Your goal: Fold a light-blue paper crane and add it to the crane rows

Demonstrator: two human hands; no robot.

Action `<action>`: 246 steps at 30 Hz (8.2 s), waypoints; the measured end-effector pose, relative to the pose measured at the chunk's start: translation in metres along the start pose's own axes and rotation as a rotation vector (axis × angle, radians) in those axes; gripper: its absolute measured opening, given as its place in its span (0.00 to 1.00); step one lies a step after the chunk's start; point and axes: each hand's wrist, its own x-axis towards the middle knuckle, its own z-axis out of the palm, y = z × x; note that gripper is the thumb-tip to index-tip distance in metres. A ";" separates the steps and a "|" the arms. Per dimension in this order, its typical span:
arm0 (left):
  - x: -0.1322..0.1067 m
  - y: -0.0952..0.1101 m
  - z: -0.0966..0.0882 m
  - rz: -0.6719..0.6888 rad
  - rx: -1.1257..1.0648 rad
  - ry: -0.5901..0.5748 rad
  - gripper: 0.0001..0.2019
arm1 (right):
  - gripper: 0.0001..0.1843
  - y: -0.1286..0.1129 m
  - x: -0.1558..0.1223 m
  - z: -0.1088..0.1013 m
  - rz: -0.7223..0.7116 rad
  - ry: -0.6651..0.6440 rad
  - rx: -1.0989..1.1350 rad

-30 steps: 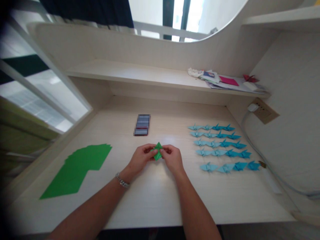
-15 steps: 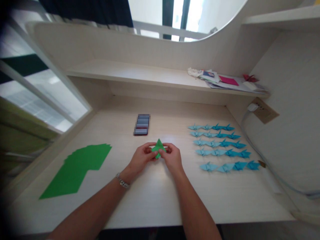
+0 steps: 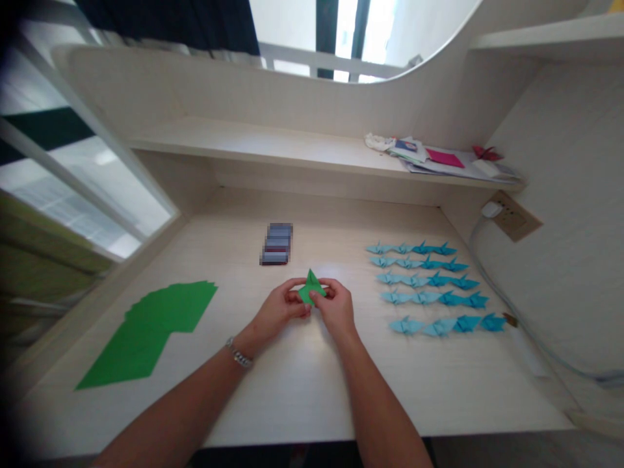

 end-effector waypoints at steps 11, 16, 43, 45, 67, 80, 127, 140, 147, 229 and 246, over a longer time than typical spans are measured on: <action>0.005 0.004 -0.004 0.024 -0.035 0.116 0.14 | 0.17 -0.003 -0.002 -0.004 0.148 -0.127 0.106; 0.004 0.004 -0.005 0.032 0.002 0.117 0.12 | 0.15 -0.007 -0.002 -0.008 0.129 -0.117 0.045; 0.006 -0.003 -0.007 0.111 0.029 0.141 0.20 | 0.13 0.001 0.000 -0.006 0.087 -0.106 0.069; 0.005 -0.005 -0.005 0.085 0.000 0.128 0.22 | 0.12 0.001 0.000 -0.006 0.041 -0.065 0.054; 0.001 -0.011 -0.001 0.073 0.212 -0.021 0.18 | 0.17 0.001 0.001 -0.008 -0.056 -0.092 -0.082; 0.004 0.001 -0.011 0.266 0.358 0.233 0.13 | 0.09 -0.003 0.004 -0.019 -0.156 -0.099 -0.352; 0.004 0.004 -0.007 0.194 0.154 0.208 0.18 | 0.13 -0.002 0.001 -0.007 -0.043 -0.103 -0.073; 0.002 0.008 -0.006 0.218 0.224 0.210 0.17 | 0.14 -0.006 0.000 -0.006 -0.033 -0.117 -0.050; 0.001 0.008 -0.007 0.230 0.222 0.202 0.17 | 0.14 -0.004 0.000 -0.007 -0.022 -0.124 -0.021; -0.005 0.016 -0.010 0.377 0.455 0.005 0.11 | 0.17 -0.005 0.000 -0.012 0.102 -0.218 0.122; -0.007 0.005 0.004 0.371 0.352 0.254 0.08 | 0.17 -0.008 -0.004 -0.002 0.230 -0.170 0.280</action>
